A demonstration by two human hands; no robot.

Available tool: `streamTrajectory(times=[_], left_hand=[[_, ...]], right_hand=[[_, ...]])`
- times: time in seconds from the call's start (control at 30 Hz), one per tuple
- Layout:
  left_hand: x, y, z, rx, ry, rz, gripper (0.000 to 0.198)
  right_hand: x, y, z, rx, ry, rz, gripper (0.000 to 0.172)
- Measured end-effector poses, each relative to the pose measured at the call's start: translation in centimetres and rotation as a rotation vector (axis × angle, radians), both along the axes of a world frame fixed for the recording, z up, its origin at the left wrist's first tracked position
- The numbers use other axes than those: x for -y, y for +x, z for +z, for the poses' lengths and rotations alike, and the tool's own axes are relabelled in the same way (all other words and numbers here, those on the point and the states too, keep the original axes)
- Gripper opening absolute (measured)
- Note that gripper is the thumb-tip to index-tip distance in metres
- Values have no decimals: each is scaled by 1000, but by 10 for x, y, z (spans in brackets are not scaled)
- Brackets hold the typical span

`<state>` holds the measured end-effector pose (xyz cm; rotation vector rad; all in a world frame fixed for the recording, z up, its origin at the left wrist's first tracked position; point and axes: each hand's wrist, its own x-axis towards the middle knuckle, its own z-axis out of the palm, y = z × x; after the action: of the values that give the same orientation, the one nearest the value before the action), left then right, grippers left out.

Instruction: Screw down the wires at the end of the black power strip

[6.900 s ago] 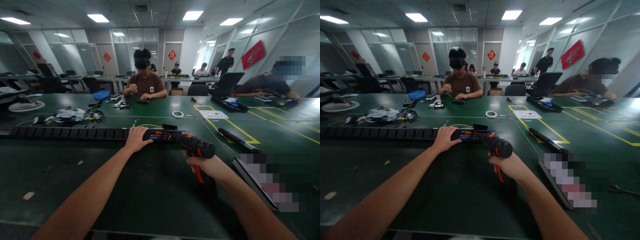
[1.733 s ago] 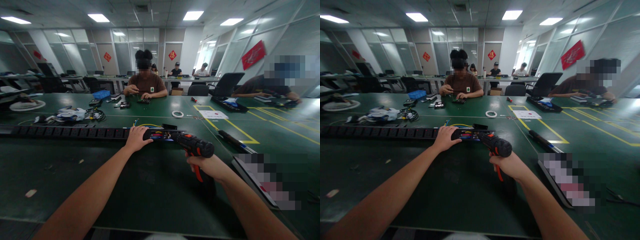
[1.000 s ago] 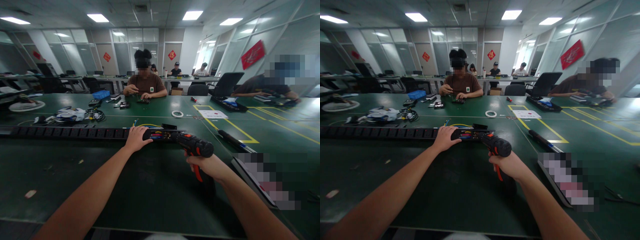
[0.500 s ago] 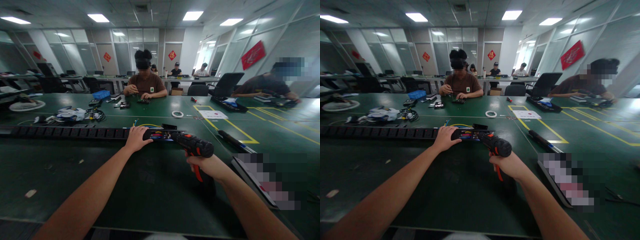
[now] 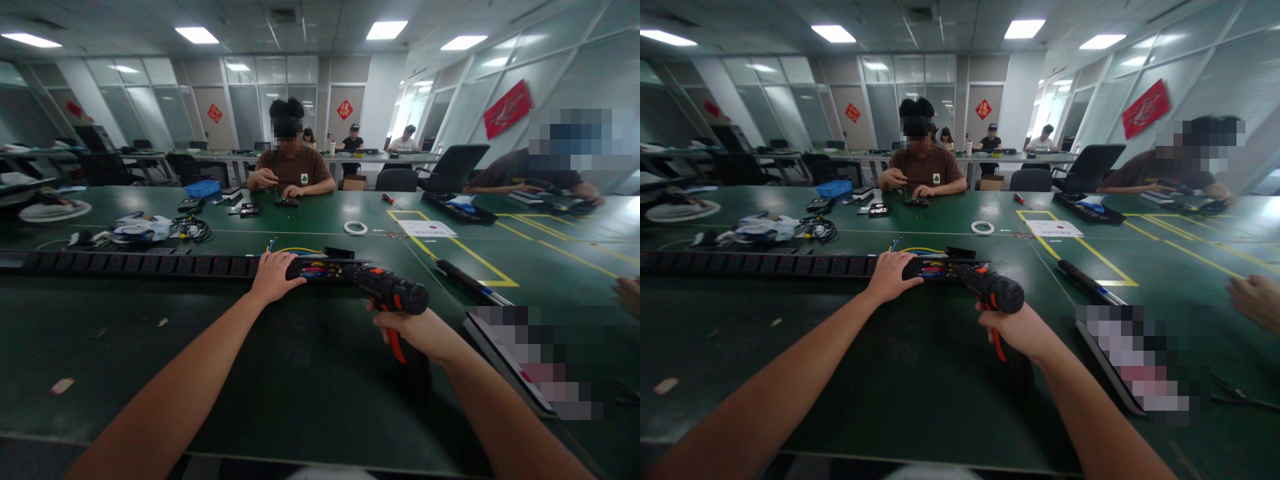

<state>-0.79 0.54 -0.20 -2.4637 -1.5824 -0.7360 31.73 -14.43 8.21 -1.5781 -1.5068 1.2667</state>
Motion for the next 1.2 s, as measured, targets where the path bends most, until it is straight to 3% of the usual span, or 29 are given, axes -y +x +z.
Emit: streamTrajectory(times=[1.2], left_hand=[[1, 1, 1, 2, 6, 1, 68]], right_hand=[[-2, 2, -3, 10, 0, -1, 27]])
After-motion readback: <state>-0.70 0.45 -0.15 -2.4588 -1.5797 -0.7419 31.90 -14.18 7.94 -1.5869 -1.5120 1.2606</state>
